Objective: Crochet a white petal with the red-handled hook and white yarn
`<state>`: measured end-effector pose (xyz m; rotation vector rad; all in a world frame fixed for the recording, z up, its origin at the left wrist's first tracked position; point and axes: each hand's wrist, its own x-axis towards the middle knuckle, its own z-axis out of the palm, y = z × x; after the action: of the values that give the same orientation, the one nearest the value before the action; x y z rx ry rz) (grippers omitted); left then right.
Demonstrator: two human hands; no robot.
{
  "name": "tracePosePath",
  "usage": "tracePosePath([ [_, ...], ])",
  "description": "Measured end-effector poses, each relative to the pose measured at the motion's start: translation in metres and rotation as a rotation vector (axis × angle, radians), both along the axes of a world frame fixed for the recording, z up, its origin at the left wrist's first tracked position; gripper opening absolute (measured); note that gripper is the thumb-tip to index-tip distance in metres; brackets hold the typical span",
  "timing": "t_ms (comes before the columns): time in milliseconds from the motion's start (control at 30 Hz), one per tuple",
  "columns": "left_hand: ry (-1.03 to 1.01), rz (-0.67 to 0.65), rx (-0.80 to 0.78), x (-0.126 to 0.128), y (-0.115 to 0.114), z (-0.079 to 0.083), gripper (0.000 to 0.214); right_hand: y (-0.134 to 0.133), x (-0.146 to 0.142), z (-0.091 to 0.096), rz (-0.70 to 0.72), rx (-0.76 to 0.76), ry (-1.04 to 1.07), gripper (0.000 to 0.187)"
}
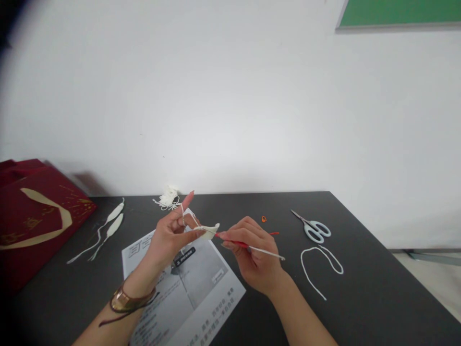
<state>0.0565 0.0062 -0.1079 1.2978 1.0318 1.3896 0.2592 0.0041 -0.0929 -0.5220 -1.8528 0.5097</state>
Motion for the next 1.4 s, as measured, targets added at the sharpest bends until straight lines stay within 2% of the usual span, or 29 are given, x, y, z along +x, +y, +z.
tracePosePath([
  [333,-0.021,-0.315,-0.187,-0.012,-0.002,0.005,0.085,0.005,0.013,-0.005,0.154,-0.333,0.138,0.011],
  [500,-0.044,-0.357,-0.229,-0.012,-0.001,0.004,0.085,0.010,0.010,-0.009,0.222,-0.525,0.315,0.009],
  [633,0.002,-0.240,-0.102,-0.005,-0.002,-0.001,0.072,0.017,0.000,-0.014,0.229,-0.825,0.553,0.016],
  [800,0.030,0.069,0.176,0.009,-0.005,-0.010,0.054,0.022,-0.014,-0.024,0.265,-1.216,0.827,0.015],
  [933,0.144,0.266,0.310,0.017,-0.005,-0.017,0.022,0.019,-0.021,-0.028,0.293,-1.395,0.908,0.015],
  [1033,0.244,0.299,0.401,0.017,-0.003,-0.020,0.012,0.016,-0.024,-0.028,0.281,-1.387,0.903,0.017],
  [1167,0.293,0.271,0.400,0.015,-0.002,-0.023,0.012,0.013,-0.026,-0.027,0.221,-1.249,0.838,0.018],
  [1300,0.235,0.241,0.293,0.018,-0.004,-0.021,0.019,0.008,-0.027,-0.025,0.114,-1.059,0.745,0.018],
  [1400,0.034,0.244,0.120,0.025,-0.007,-0.017,0.040,0.001,-0.029,-0.026,-0.026,-0.794,0.581,0.012],
])
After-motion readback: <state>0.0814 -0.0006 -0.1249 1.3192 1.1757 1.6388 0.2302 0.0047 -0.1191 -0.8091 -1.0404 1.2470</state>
